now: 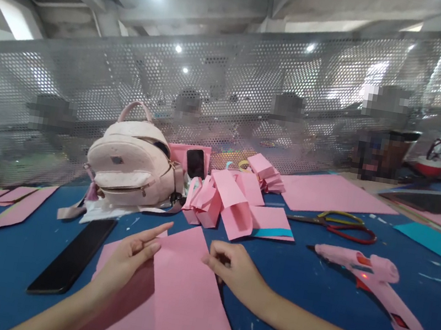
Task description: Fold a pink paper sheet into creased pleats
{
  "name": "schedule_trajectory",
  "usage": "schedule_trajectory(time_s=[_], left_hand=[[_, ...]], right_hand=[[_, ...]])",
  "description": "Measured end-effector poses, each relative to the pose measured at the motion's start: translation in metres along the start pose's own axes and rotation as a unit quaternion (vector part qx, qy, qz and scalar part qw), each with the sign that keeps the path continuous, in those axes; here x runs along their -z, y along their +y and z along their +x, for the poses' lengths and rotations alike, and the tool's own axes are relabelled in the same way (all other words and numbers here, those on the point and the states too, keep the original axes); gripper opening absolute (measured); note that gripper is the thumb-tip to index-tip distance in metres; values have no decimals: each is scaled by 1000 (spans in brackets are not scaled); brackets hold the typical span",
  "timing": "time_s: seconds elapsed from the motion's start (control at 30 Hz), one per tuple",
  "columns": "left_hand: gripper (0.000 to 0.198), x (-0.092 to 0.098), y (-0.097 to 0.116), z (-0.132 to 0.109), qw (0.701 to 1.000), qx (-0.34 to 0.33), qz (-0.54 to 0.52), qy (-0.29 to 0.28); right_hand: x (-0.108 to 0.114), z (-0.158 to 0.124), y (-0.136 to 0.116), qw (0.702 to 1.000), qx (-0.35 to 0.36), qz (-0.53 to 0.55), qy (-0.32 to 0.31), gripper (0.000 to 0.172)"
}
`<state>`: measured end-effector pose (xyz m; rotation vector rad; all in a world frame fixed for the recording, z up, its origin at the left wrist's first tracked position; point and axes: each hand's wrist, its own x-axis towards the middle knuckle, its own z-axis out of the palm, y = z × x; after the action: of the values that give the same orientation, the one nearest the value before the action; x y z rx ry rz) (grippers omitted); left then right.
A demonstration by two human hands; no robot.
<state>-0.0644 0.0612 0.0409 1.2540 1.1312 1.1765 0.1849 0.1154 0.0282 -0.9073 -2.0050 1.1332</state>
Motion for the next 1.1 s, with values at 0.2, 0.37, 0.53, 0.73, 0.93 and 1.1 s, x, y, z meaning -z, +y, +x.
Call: schedule_trajectory(time_s=[0.2, 0.37, 0.53, 0.73, 0.93, 1.1], left_hand=[[73, 6, 16, 0, 999, 1, -27, 30], [67, 5, 20, -2, 998, -1, -36, 47], [69, 9, 23, 1, 996, -1, -54, 72], [68, 14, 35, 2, 992, -9, -67, 102], [67, 14, 33, 3, 991, -8, -73, 111], [65, 21, 33, 5, 990, -11, -67, 121]], right_hand=[[-1, 0, 1, 999, -29, 21, -16, 50], [-3, -3, -4, 999, -34, 18, -8, 53], [-4, -1, -3, 999, -26, 20, -36, 40], [-3, 1, 1, 999, -8, -2, -35, 46], [-3, -1, 0, 1000, -6, -8, -27, 35], [-3, -1, 0, 999, 2, -16, -34, 39]])
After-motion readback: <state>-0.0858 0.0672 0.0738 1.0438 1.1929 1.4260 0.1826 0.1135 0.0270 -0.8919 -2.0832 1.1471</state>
